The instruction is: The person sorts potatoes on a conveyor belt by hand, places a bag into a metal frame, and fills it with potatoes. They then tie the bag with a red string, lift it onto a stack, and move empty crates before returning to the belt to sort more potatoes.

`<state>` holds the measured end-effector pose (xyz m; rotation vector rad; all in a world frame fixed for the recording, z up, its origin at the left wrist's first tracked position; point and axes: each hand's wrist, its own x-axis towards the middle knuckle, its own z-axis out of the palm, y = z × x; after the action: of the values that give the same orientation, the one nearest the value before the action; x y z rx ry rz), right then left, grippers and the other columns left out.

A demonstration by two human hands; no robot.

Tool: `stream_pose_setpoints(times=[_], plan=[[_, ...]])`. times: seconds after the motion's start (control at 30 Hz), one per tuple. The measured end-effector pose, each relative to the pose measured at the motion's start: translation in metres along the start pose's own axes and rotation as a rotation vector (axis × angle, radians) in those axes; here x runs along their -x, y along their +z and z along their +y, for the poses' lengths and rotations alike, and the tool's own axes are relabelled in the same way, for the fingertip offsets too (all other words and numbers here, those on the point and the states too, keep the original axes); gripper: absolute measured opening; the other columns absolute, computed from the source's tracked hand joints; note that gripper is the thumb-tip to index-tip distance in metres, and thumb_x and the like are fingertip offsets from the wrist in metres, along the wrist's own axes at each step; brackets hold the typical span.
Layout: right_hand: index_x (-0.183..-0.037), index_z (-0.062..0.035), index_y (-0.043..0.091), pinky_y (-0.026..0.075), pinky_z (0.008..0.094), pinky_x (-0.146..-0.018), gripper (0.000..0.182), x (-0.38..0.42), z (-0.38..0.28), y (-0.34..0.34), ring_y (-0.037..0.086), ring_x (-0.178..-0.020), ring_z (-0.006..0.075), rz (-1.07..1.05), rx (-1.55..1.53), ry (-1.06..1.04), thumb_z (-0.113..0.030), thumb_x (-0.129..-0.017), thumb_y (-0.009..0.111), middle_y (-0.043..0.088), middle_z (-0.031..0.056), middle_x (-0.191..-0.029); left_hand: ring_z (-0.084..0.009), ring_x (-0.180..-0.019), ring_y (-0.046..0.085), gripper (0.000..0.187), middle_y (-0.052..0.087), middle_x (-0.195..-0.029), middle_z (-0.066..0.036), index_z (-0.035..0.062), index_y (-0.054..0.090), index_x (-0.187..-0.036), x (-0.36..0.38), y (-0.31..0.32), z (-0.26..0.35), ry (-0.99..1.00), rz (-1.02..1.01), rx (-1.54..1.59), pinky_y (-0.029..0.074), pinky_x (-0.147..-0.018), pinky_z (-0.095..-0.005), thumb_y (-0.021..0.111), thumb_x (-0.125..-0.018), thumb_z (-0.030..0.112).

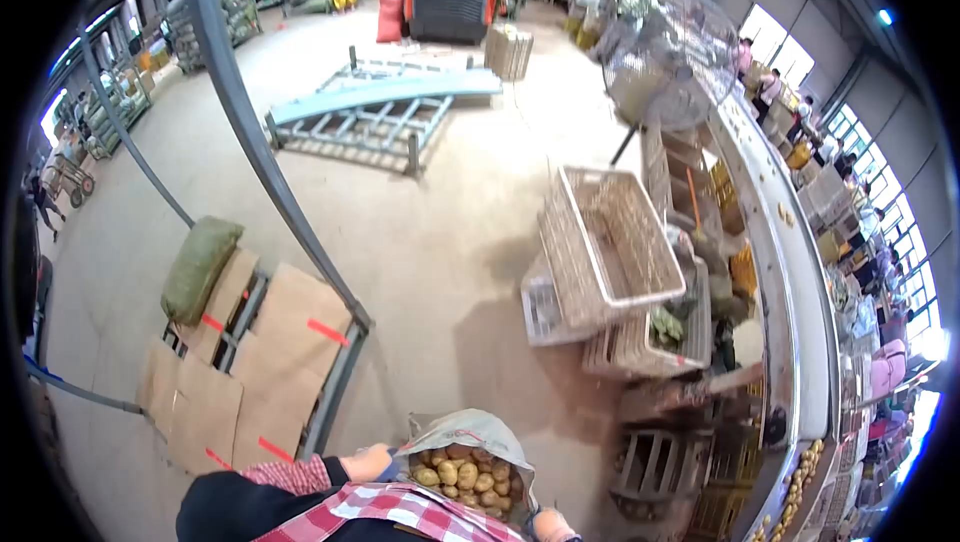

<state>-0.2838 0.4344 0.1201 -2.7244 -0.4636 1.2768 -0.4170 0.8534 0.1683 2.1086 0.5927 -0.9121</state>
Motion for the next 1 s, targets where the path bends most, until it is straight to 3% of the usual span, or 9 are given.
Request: stream_pose_setpoints(times=[0.1, 0.13, 0.27, 0.47, 0.5, 0.6, 0.7, 0.83, 1.0], plan=[[-0.099, -0.0022, 0.074, 0.053, 0.0491, -0.086, 0.032, -0.044, -0.101, -0.093, 0.065, -0.1, 0.0449, -0.179, 0.398, -0.272, -0.026, -0.088, 0.056, 0.069, 0.0279, -0.101, -0.0374, -0.102, 0.067, 0.049, 0.07, -0.106, -0.024, 0.0145, 0.061, -0.133, -0.04, -0.005, -0.064, 0.254, 0.311, -0.016, 0.052, -0.088, -0.0441, 0.058, -0.085, 0.02], [-0.099, -0.0024, 0.074, 0.052, 0.0491, -0.087, 0.031, -0.065, -0.117, -0.104, 0.065, -0.101, 0.0447, -0.094, 0.3, -0.253, -0.025, -0.089, 0.055, 0.069, 0.0276, -0.102, -0.0347, -0.094, 0.067, 0.029, 0.069, -0.095, -0.019, 0.0105, 0.068, -0.108, -0.048, -0.013, -0.074, 0.349, 0.471, -0.13, 0.052, -0.081, -0.0433, 0.061, -0.08, 0.016], [-0.099, -0.001, 0.072, 0.052, 0.0486, -0.085, 0.043, -0.136, -0.187, -0.17, 0.066, -0.099, 0.044, 0.049, 0.06, -0.306, -0.041, -0.092, 0.058, 0.07, 0.0269, -0.101, -0.0379, -0.105, 0.066, 0.026, 0.07, -0.105, -0.022, 0.0031, 0.071, -0.103, -0.173, -0.017, -0.157, -0.023, 0.452, 0.735, 0.053, -0.088, -0.0455, 0.052, -0.093, 0.017], [-0.106, -0.0023, 0.072, 0.053, 0.0466, -0.081, 0.055, -0.274, -0.262, -0.275, 0.067, -0.094, 0.0424, 0.197, 0.295, -0.604, -0.054, -0.092, 0.059, 0.071, 0.0252, -0.099, -0.0256, -0.062, 0.056, 0.027, 0.06, -0.065, -0.008, 0.0104, 0.062, -0.085, -0.276, -0.148, -0.154, 0.122, 0.452, 1.205, 0.044, -0.056, -0.0383, 0.045, -0.096, 0.029], [-0.105, -0.0029, 0.072, 0.053, 0.047, -0.082, 0.058, -0.303, -0.275, -0.295, 0.067, -0.095, 0.0439, 0.218, 0.211, -0.637, -0.057, -0.09, 0.06, 0.07, 0.0255, -0.099, -0.0254, -0.062, 0.057, 0.024, 0.06, -0.066, -0.009, 0.0106, 0.061, -0.086, -0.295, -0.185, -0.146, 0.148, 0.45, 1.09, 0.045, -0.057, -0.0386, 0.045, -0.096, 0.025], [-0.104, 0.0023, 0.069, 0.052, 0.0477, -0.087, 0.036, -0.401, -0.316, -0.362, 0.065, -0.102, 0.0434, 0.135, 0.4, -0.518, -0.03, -0.096, 0.054, 0.068, 0.0272, -0.106, -0.0213, -0.067, 0.059, 0.021, 0.06, -0.068, -0.01, 0.0109, 0.064, -0.091, -0.277, -0.284, -0.054, 0.132, 0.524, -0.932, 0.047, -0.06, -0.0377, 0.045, -0.098, 0.016], [-0.105, 0.002, 0.07, 0.053, 0.0469, -0.088, 0.03, -0.479, -0.355, -0.419, 0.065, -0.102, 0.0437, 0.111, 0.417, -0.566, -0.018, -0.092, 0.051, 0.069, 0.0262, -0.106, -0.0194, -0.069, 0.06, 0.021, 0.061, -0.07, -0.009, 0.0091, 0.068, -0.099, -0.334, -0.325, -0.083, 0.322, 0.574, -0.137, 0.048, -0.062, -0.0362, 0.047, -0.1, 0.013], [-0.106, 0.0013, 0.07, 0.052, 0.0486, -0.089, 0.03, -0.562, -0.398, -0.476, 0.065, -0.103, 0.0451, 0.065, 0.522, -0.823, -0.019, -0.092, 0.052, 0.069, 0.0276, -0.106, -0.0225, -0.075, 0.063, 0.018, 0.066, -0.076, -0.011, 0.004, 0.067, -0.099, -0.382, -0.393, -0.052, -0.181, 0.646, 0.532, 0.049, -0.069, -0.0384, 0.049, -0.096, 0.006], [-0.097, -0.0008, 0.072, 0.054, 0.0504, -0.083, 0.034, -0.55, -0.552, -0.547, 0.066, -0.095, 0.0454, 0.13, 0.407, -0.656, -0.031, -0.089, 0.061, 0.069, 0.0279, -0.097, -0.0302, -0.077, 0.065, 0.02, 0.069, -0.082, -0.018, 0.0006, 0.068, -0.096, -0.376, -0.502, -0.062, -0.134, 0.828, 0.864, 0.049, -0.073, -0.0435, 0.053, -0.092, 0.013]])
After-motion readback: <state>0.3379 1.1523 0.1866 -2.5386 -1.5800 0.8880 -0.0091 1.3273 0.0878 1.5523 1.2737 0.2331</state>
